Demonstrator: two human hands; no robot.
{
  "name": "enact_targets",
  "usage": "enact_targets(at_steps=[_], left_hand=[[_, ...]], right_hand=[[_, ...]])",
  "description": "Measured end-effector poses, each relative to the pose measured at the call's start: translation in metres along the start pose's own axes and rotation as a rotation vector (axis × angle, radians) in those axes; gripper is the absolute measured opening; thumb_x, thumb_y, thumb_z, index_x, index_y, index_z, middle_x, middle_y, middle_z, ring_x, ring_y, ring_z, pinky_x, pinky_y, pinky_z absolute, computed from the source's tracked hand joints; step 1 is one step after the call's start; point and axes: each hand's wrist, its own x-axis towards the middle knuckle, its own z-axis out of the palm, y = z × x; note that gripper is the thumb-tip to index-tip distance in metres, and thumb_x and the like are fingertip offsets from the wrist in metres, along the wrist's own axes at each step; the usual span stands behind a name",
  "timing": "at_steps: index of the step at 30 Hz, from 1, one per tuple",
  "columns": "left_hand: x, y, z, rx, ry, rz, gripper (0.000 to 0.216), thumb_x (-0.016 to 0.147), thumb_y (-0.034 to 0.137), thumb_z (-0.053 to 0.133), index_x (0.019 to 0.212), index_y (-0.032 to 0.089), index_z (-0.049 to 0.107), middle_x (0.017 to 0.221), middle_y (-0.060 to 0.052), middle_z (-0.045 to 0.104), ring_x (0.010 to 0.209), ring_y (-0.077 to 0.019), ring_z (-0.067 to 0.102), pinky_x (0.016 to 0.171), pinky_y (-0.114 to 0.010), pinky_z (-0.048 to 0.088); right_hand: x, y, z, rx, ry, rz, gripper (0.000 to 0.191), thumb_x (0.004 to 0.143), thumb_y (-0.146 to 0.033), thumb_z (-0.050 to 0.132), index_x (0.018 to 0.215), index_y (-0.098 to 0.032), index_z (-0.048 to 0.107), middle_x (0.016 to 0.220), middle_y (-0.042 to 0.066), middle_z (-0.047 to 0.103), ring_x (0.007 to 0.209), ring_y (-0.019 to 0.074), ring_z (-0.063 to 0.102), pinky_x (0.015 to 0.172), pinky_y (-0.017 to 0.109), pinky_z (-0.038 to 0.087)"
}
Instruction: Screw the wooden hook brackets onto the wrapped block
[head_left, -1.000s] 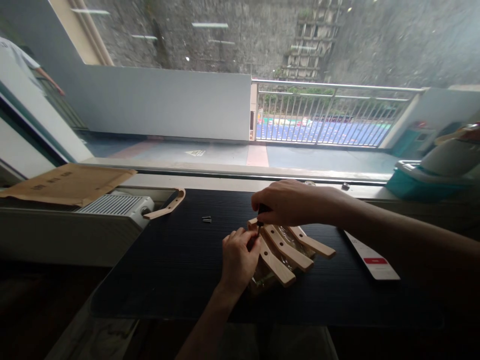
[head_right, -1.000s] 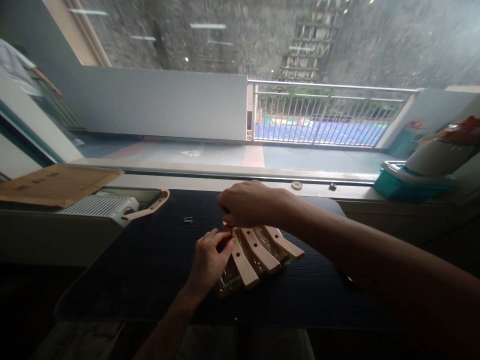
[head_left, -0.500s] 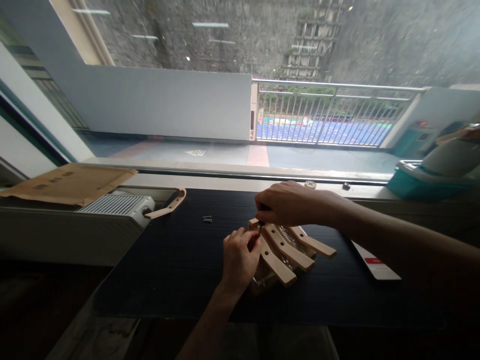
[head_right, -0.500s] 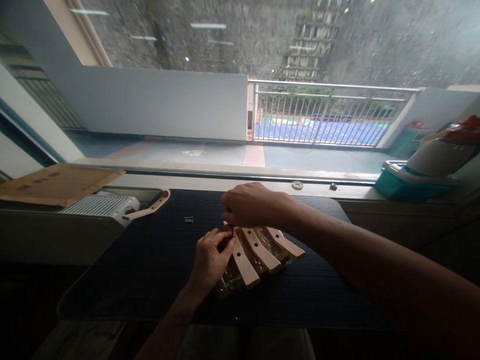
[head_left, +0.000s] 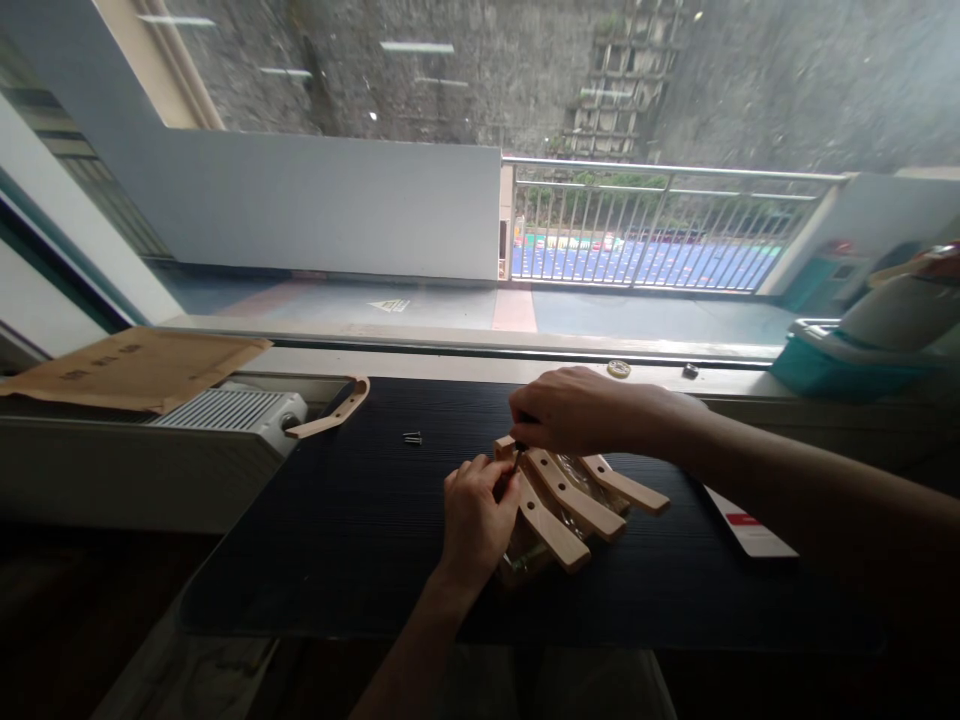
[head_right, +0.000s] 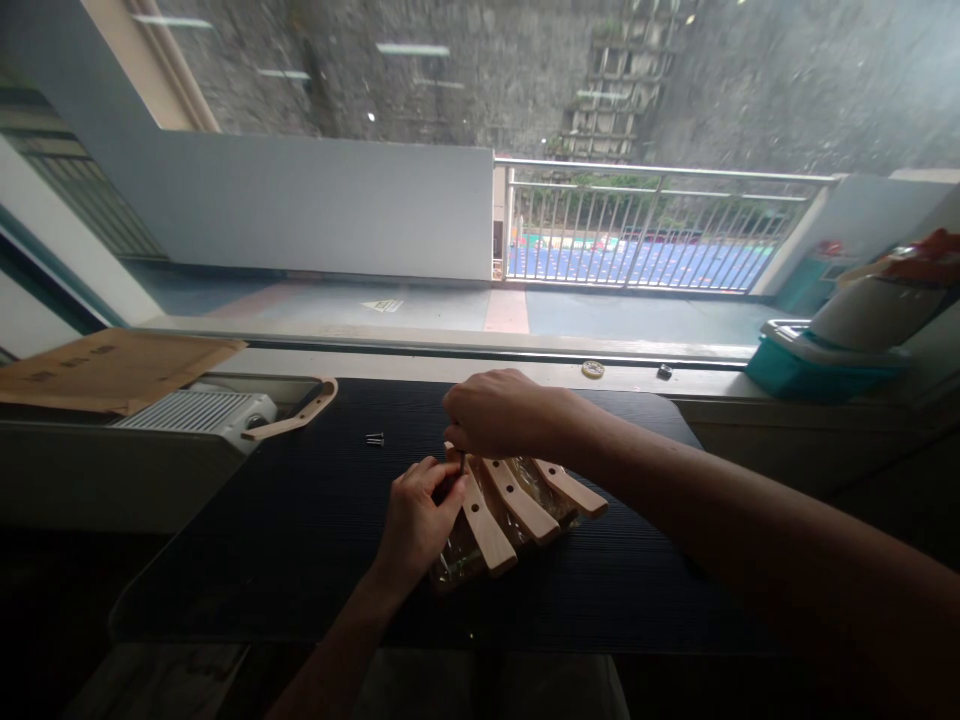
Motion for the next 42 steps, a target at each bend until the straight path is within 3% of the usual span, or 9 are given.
enact_targets(at_steps=[7, 19, 24, 28, 38, 42], left_hand=[[-0.001, -0.001, -0.001, 0.0, -0.015, 0.0, 0.013, 0.079, 0.019, 0.056, 0.085, 0.02, 0.067, 0.079, -0.002, 0.063, 0.079, -0.0194, 0.058, 0.078, -0.035, 0.042], [0.0, 0.001, -0.001, 0.01, -0.019, 0.003, 0.014, 0.08, 0.02, 0.055, 0.087, 0.021, 0.067, 0.08, -0.002, 0.064, 0.079, -0.02, 0.058, 0.077, -0.036, 0.042], [0.0, 0.0, 0.0, -0.022, -0.003, 0.002, 0.013, 0.079, 0.019, 0.056, 0.087, 0.02, 0.066, 0.079, -0.002, 0.063, 0.079, -0.0192, 0.058, 0.077, -0.035, 0.042], [0.001, 0.0, 0.0, -0.044, 0.002, -0.017, 0.007, 0.077, 0.019, 0.058, 0.081, 0.018, 0.063, 0.076, -0.002, 0.062, 0.075, -0.0183, 0.057, 0.076, -0.034, 0.043], [0.001, 0.001, 0.0, 0.0, -0.001, 0.001, 0.009, 0.079, 0.019, 0.055, 0.082, 0.019, 0.063, 0.079, -0.002, 0.063, 0.077, -0.0186, 0.058, 0.076, -0.034, 0.043], [0.001, 0.001, 0.0, 0.004, 0.001, 0.003, 0.008, 0.079, 0.019, 0.055, 0.081, 0.018, 0.063, 0.078, -0.002, 0.063, 0.076, -0.0185, 0.058, 0.075, -0.034, 0.043]], right_hand=[[0.001, -0.008, -0.014, -0.001, -0.072, -0.067, 0.012, 0.076, -0.018, 0.055, 0.081, -0.018, 0.065, 0.071, 0.001, 0.062, 0.058, 0.0091, 0.045, 0.052, 0.023, 0.028], [0.003, -0.016, -0.006, -0.091, -0.077, 0.059, 0.023, 0.083, -0.023, 0.044, 0.075, -0.013, 0.064, 0.063, 0.003, 0.059, 0.05, 0.0092, 0.04, 0.048, 0.025, 0.025], [-0.001, -0.014, -0.013, -0.064, -0.086, -0.027, 0.014, 0.078, -0.021, 0.053, 0.083, -0.017, 0.065, 0.071, 0.002, 0.063, 0.057, 0.0098, 0.045, 0.05, 0.024, 0.026], [-0.002, -0.014, -0.016, -0.091, -0.132, -0.018, 0.014, 0.078, -0.014, 0.051, 0.078, -0.016, 0.065, 0.068, 0.001, 0.062, 0.055, 0.0089, 0.043, 0.05, 0.023, 0.026], [0.0, -0.013, -0.005, -0.084, -0.067, 0.06, 0.022, 0.083, -0.021, 0.045, 0.077, -0.014, 0.064, 0.065, 0.003, 0.06, 0.052, 0.0095, 0.041, 0.048, 0.025, 0.025], [-0.002, -0.004, -0.007, -0.013, -0.01, 0.006, 0.021, 0.079, -0.024, 0.051, 0.093, -0.019, 0.065, 0.074, 0.003, 0.064, 0.06, 0.0114, 0.048, 0.053, 0.025, 0.029]])
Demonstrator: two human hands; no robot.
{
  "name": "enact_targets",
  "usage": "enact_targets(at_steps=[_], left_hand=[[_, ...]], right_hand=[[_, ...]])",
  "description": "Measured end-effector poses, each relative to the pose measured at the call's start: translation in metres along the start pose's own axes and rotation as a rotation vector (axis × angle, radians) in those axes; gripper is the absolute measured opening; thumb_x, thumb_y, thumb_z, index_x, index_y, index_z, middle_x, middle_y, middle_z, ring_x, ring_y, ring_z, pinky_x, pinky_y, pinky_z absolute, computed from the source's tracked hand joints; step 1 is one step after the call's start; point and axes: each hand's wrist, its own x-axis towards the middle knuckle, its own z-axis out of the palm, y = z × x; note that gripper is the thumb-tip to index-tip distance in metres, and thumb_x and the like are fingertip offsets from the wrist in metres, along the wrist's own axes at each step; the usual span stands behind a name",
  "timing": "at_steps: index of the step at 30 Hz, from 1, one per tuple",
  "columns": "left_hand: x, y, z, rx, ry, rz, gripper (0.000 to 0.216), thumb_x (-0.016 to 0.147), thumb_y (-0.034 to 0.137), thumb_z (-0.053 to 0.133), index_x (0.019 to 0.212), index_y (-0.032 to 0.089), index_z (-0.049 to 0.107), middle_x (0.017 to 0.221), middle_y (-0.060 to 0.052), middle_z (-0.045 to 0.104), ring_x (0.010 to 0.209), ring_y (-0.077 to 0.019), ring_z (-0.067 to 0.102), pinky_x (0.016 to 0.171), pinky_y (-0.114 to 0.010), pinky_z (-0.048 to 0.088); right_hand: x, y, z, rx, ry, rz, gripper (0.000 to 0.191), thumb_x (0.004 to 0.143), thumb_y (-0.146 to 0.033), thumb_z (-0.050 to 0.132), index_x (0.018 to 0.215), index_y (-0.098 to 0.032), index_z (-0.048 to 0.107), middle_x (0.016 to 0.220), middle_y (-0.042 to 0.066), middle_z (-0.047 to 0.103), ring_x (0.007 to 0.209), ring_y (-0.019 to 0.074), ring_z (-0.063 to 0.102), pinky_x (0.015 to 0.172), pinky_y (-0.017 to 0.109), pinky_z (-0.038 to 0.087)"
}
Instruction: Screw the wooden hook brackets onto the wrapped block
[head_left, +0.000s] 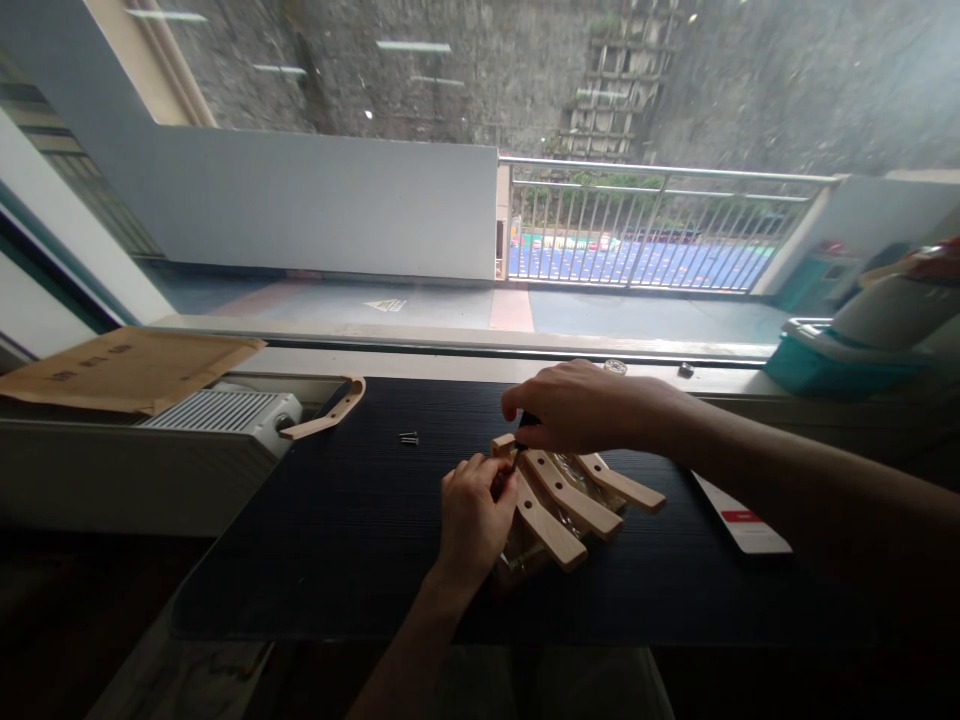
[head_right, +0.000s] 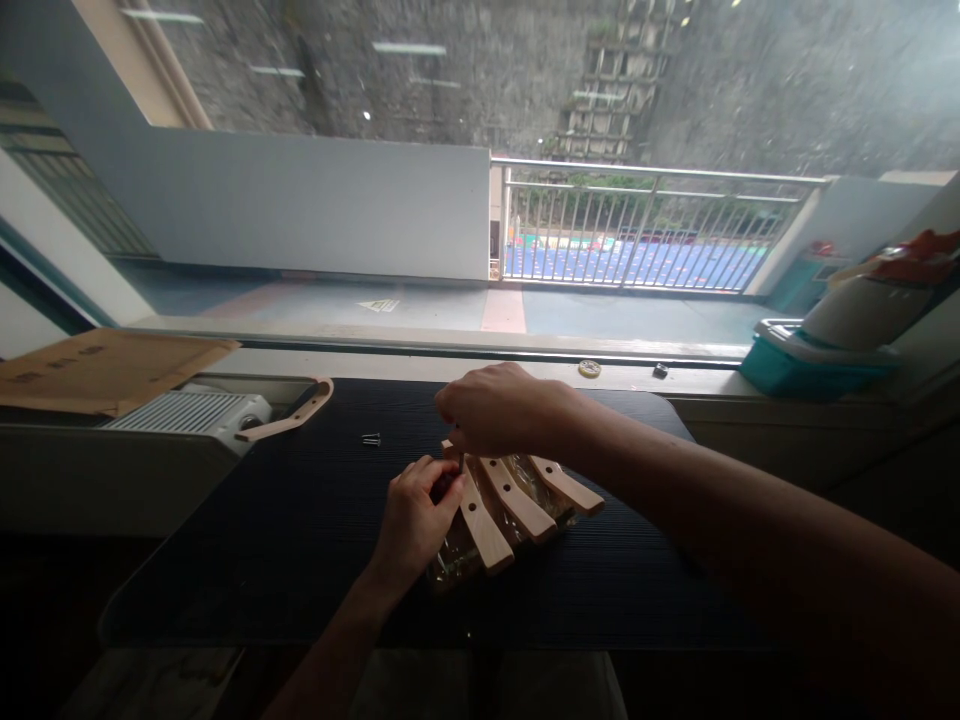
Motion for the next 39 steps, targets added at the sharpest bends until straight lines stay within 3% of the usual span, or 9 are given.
enact_targets(at_steps=[3, 9, 15, 20, 25, 31, 34, 39], left_hand=[[-0.001, 0.0, 0.0, -0.002, -0.004, -0.006, 0.008, 0.079, 0.019, 0.055, 0.081, 0.018, 0.063, 0.079, -0.002, 0.063, 0.077, -0.0188, 0.058, 0.076, -0.034, 0.043], [-0.001, 0.0, 0.001, 0.01, -0.011, -0.01, 0.01, 0.079, 0.019, 0.055, 0.083, 0.018, 0.064, 0.079, -0.003, 0.063, 0.078, -0.0193, 0.058, 0.077, -0.035, 0.043], [-0.002, -0.001, 0.001, 0.017, 0.001, 0.009, 0.011, 0.079, 0.019, 0.055, 0.084, 0.019, 0.065, 0.08, -0.003, 0.063, 0.078, -0.0193, 0.058, 0.077, -0.035, 0.043], [-0.002, -0.001, 0.001, 0.009, 0.005, 0.005, 0.011, 0.079, 0.019, 0.055, 0.084, 0.019, 0.064, 0.08, -0.003, 0.063, 0.079, -0.0195, 0.058, 0.077, -0.035, 0.043], [-0.002, -0.001, 0.002, 0.014, 0.001, 0.001, 0.011, 0.079, 0.019, 0.055, 0.084, 0.019, 0.065, 0.08, -0.003, 0.063, 0.079, -0.0195, 0.057, 0.076, -0.035, 0.043], [-0.003, 0.0, 0.002, 0.001, 0.005, 0.003, 0.013, 0.08, 0.019, 0.054, 0.086, 0.019, 0.065, 0.081, -0.003, 0.063, 0.08, -0.0198, 0.058, 0.079, -0.037, 0.043], [-0.002, -0.003, -0.001, -0.043, -0.01, -0.003, 0.013, 0.079, 0.018, 0.054, 0.085, 0.018, 0.065, 0.081, -0.003, 0.063, 0.08, -0.0192, 0.058, 0.079, -0.036, 0.044], [0.0, -0.012, -0.01, -0.241, -0.117, -0.003, 0.018, 0.078, 0.014, 0.052, 0.091, 0.018, 0.064, 0.076, -0.001, 0.06, 0.073, -0.0141, 0.058, 0.073, -0.028, 0.047]], right_hand=[[-0.003, 0.002, -0.006, 0.046, -0.022, -0.045, 0.021, 0.077, -0.018, 0.052, 0.092, -0.022, 0.066, 0.078, 0.001, 0.065, 0.062, 0.0101, 0.049, 0.054, 0.023, 0.03], [-0.004, -0.007, -0.007, -0.007, -0.121, -0.024, 0.016, 0.081, -0.018, 0.048, 0.076, -0.016, 0.064, 0.062, 0.001, 0.058, 0.051, 0.0082, 0.04, 0.047, 0.023, 0.026], [-0.002, -0.004, 0.003, -0.003, -0.067, 0.056, 0.026, 0.086, -0.029, 0.044, 0.081, -0.014, 0.064, 0.067, 0.003, 0.06, 0.053, 0.0093, 0.041, 0.048, 0.023, 0.026], [-0.005, 0.0, -0.002, 0.024, -0.011, -0.026, 0.018, 0.08, -0.025, 0.051, 0.09, -0.02, 0.065, 0.075, 0.001, 0.064, 0.059, 0.0102, 0.048, 0.051, 0.023, 0.028], [-0.003, -0.004, -0.005, 0.025, -0.069, -0.047, 0.015, 0.079, -0.017, 0.051, 0.082, -0.017, 0.065, 0.068, 0.002, 0.062, 0.055, 0.0089, 0.044, 0.049, 0.023, 0.026], [0.004, 0.005, 0.011, 0.091, 0.04, -0.008, 0.021, 0.081, -0.029, 0.049, 0.078, -0.015, 0.064, 0.065, 0.002, 0.06, 0.053, 0.0087, 0.043, 0.048, 0.023, 0.027], [-0.003, 0.018, 0.015, 0.237, 0.104, 0.048, 0.026, 0.081, -0.036, 0.049, 0.081, -0.016, 0.066, 0.068, 0.002, 0.061, 0.055, 0.0087, 0.046, 0.05, 0.023, 0.03], [-0.042, 0.035, 0.032, 0.667, 0.298, 0.363, 0.034, 0.081, -0.044, 0.049, 0.088, -0.014, 0.063, 0.064, 0.002, 0.06, 0.051, 0.0097, 0.049, 0.049, 0.023, 0.037]])
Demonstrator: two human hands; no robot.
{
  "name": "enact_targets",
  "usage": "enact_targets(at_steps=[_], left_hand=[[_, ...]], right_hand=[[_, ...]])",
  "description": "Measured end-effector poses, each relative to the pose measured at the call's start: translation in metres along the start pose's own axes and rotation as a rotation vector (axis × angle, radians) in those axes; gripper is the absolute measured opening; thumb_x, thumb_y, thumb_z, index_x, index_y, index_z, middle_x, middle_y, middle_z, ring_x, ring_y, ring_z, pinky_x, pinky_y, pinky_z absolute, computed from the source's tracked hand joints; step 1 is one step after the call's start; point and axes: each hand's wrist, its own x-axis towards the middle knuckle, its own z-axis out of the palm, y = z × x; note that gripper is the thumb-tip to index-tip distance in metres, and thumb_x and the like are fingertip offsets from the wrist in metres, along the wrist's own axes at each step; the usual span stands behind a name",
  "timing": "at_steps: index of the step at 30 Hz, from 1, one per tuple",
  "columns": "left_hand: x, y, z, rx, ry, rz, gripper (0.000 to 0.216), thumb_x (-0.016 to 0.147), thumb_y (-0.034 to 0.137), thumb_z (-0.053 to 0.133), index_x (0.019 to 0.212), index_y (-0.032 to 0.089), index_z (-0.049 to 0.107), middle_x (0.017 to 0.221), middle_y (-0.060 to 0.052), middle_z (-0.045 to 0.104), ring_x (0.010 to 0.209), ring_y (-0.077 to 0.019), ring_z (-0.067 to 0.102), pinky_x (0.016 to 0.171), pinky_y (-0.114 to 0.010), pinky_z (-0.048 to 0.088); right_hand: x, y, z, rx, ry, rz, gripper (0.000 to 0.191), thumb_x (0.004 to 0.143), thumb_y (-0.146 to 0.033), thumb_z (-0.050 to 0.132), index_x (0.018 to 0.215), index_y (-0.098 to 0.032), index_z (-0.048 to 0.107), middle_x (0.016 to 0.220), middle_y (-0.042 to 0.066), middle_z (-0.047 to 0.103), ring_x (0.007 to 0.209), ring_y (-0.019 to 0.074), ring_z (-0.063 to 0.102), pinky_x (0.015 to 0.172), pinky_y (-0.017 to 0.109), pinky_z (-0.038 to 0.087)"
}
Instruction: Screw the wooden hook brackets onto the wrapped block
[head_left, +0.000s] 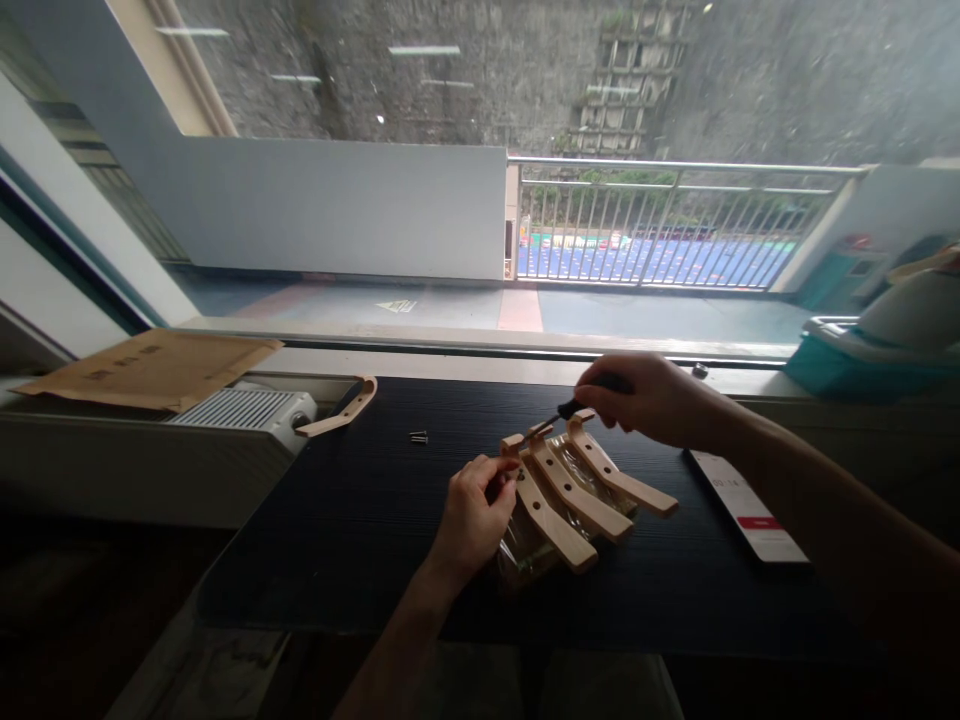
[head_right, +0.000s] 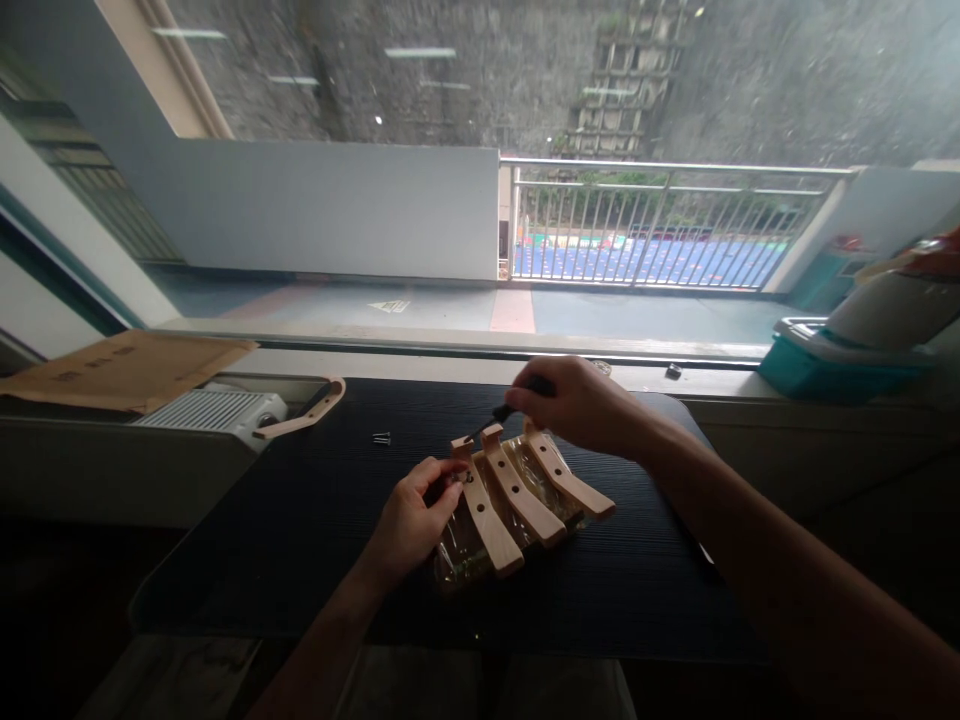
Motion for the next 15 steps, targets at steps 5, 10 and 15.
enact_targets(at_steps=[5, 10, 15], left_hand=[[0.002, 0.002, -0.001, 0.016, -0.013, -0.029, 0.014, 0.077, 0.02, 0.055, 0.087, 0.018, 0.064, 0.072, 0.0, 0.059, 0.068, -0.0132, 0.057, 0.067, -0.026, 0.048], [0.003, 0.005, 0.003, 0.078, -0.008, -0.012, 0.012, 0.077, 0.018, 0.053, 0.083, 0.018, 0.063, 0.077, -0.002, 0.06, 0.073, -0.014, 0.057, 0.068, -0.026, 0.047], [0.004, 0.005, 0.004, 0.078, -0.016, -0.023, 0.013, 0.079, 0.02, 0.051, 0.082, 0.018, 0.063, 0.079, -0.002, 0.061, 0.074, -0.0139, 0.058, 0.07, -0.026, 0.047]], right_hand=[[-0.042, 0.028, 0.017, 0.181, 0.116, 0.111, 0.028, 0.08, -0.042, 0.05, 0.086, -0.016, 0.061, 0.059, -0.001, 0.055, 0.051, 0.0108, 0.048, 0.05, 0.024, 0.04], [-0.06, 0.042, 0.03, 0.281, 0.099, 0.197, 0.03, 0.081, -0.043, 0.049, 0.091, -0.017, 0.06, 0.06, -0.001, 0.056, 0.052, 0.0116, 0.05, 0.046, 0.023, 0.039], [-0.049, 0.044, 0.029, 0.217, 0.131, 0.069, 0.025, 0.08, -0.038, 0.052, 0.092, -0.018, 0.061, 0.069, 0.001, 0.06, 0.062, 0.0129, 0.053, 0.056, 0.024, 0.042]])
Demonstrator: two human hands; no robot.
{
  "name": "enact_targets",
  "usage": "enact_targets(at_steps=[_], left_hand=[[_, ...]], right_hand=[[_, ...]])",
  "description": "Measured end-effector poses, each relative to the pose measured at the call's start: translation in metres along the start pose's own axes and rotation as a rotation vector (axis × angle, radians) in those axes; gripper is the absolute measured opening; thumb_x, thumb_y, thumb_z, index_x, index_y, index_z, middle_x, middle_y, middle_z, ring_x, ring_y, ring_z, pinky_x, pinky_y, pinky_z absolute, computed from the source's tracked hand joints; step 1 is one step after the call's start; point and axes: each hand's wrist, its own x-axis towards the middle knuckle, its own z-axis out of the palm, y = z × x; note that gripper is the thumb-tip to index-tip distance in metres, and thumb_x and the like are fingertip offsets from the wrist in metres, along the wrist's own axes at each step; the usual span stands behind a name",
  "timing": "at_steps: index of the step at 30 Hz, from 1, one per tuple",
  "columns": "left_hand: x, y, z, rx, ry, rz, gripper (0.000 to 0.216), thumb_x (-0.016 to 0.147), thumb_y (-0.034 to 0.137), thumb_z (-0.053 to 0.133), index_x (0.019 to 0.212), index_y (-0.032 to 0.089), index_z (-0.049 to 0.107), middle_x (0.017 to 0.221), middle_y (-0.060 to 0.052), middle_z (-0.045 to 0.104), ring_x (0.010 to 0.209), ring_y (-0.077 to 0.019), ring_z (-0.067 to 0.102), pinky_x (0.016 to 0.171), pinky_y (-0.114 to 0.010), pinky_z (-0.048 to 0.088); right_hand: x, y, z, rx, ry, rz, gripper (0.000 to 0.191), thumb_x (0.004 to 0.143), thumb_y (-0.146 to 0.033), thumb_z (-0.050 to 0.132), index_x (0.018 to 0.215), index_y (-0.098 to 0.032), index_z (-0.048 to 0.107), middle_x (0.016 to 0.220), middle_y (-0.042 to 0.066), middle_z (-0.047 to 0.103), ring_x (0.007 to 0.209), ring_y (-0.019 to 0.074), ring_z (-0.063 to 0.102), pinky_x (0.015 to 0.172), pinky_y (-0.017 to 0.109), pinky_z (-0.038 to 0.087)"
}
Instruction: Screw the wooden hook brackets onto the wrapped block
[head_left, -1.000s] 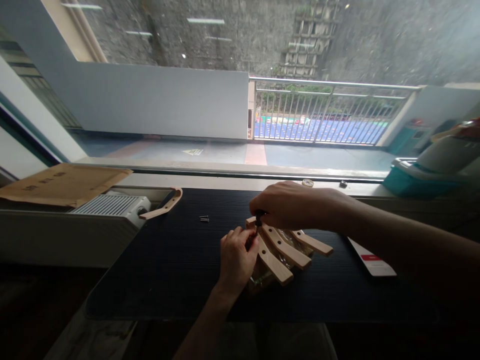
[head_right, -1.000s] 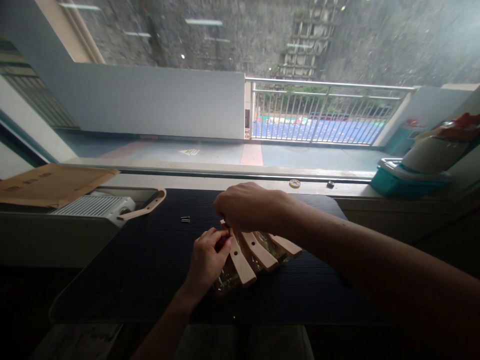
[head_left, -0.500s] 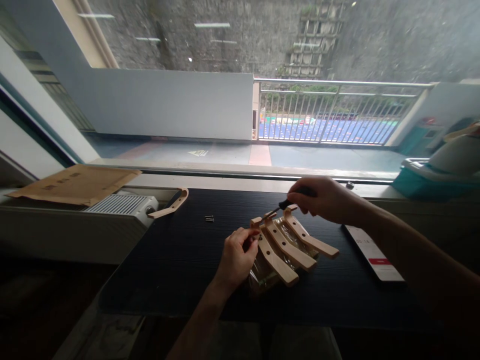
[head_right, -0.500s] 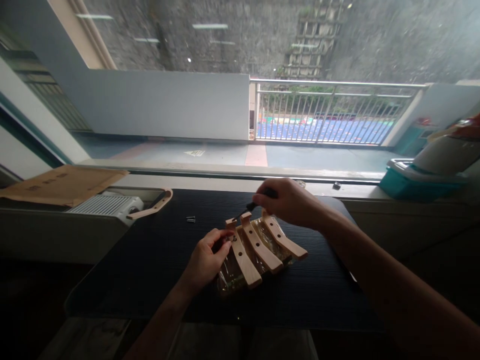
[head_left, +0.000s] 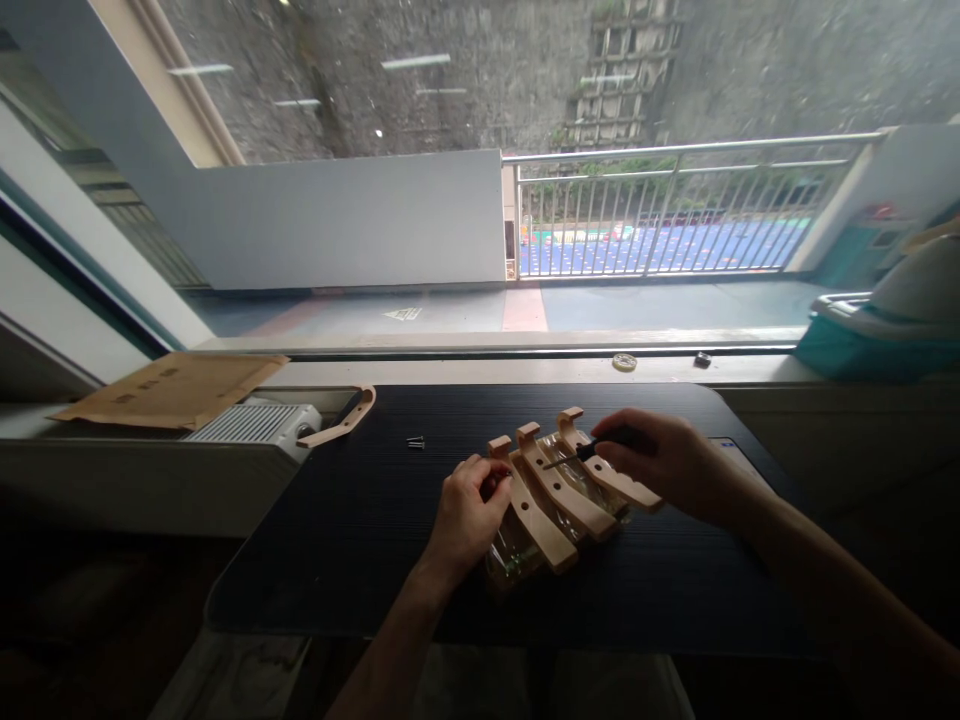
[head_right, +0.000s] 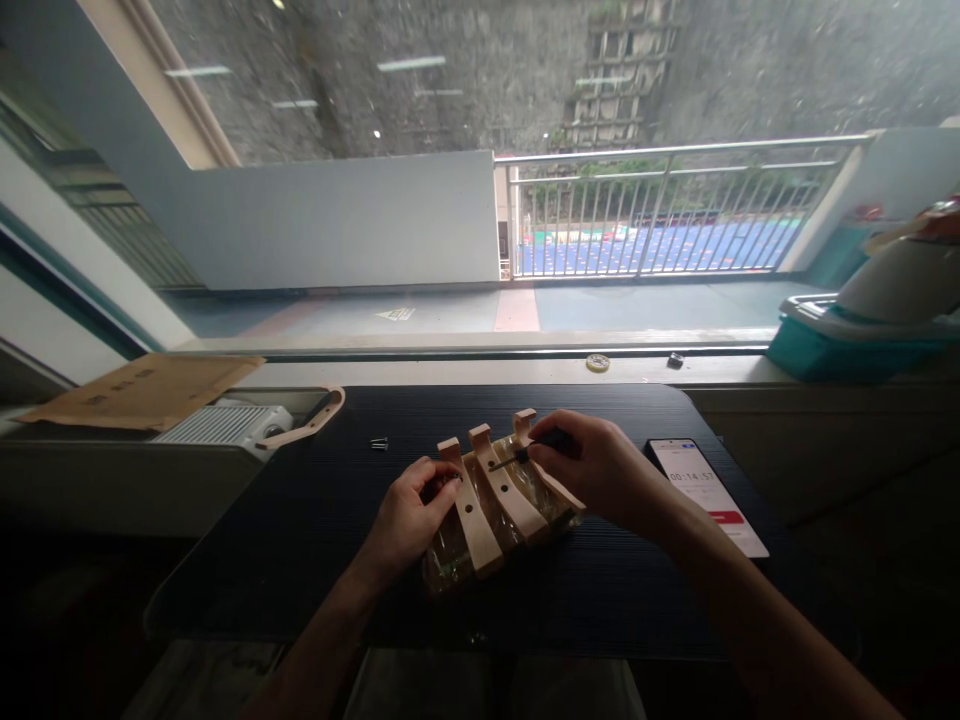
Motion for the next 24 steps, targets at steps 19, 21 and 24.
enact_targets(at_steps=[19, 21, 24], left_hand=[[-0.005, 0.001, 0.014, 0.055, 0.193, 0.034, 0.007, 0.077, 0.017, 0.054, 0.079, 0.017, 0.061, 0.073, -0.003, 0.056, 0.074, -0.0188, 0.052, 0.072, -0.034, 0.042], [-0.007, 0.001, 0.015, 0.037, 0.212, 0.032, 0.007, 0.078, 0.017, 0.054, 0.079, 0.017, 0.06, 0.073, -0.003, 0.056, 0.074, -0.0189, 0.052, 0.072, -0.034, 0.042], [-0.009, 0.0, 0.017, 0.016, 0.222, 0.035, 0.007, 0.078, 0.018, 0.053, 0.08, 0.017, 0.06, 0.074, -0.003, 0.055, 0.075, -0.0186, 0.051, 0.072, -0.033, 0.042]], right_hand=[[0.042, -0.052, 0.037, -0.401, -0.042, -0.252, 0.016, 0.082, -0.034, 0.049, 0.081, -0.021, 0.059, 0.06, -0.003, 0.055, 0.052, 0.0082, 0.042, 0.048, 0.022, 0.026], [0.043, -0.055, 0.037, -0.408, -0.056, -0.259, 0.016, 0.082, -0.034, 0.05, 0.081, -0.021, 0.059, 0.06, -0.003, 0.055, 0.053, 0.0083, 0.042, 0.049, 0.022, 0.026], [0.044, -0.057, 0.037, -0.409, -0.07, -0.271, 0.015, 0.081, -0.032, 0.05, 0.078, -0.02, 0.059, 0.06, -0.003, 0.056, 0.053, 0.0082, 0.042, 0.049, 0.022, 0.026]])
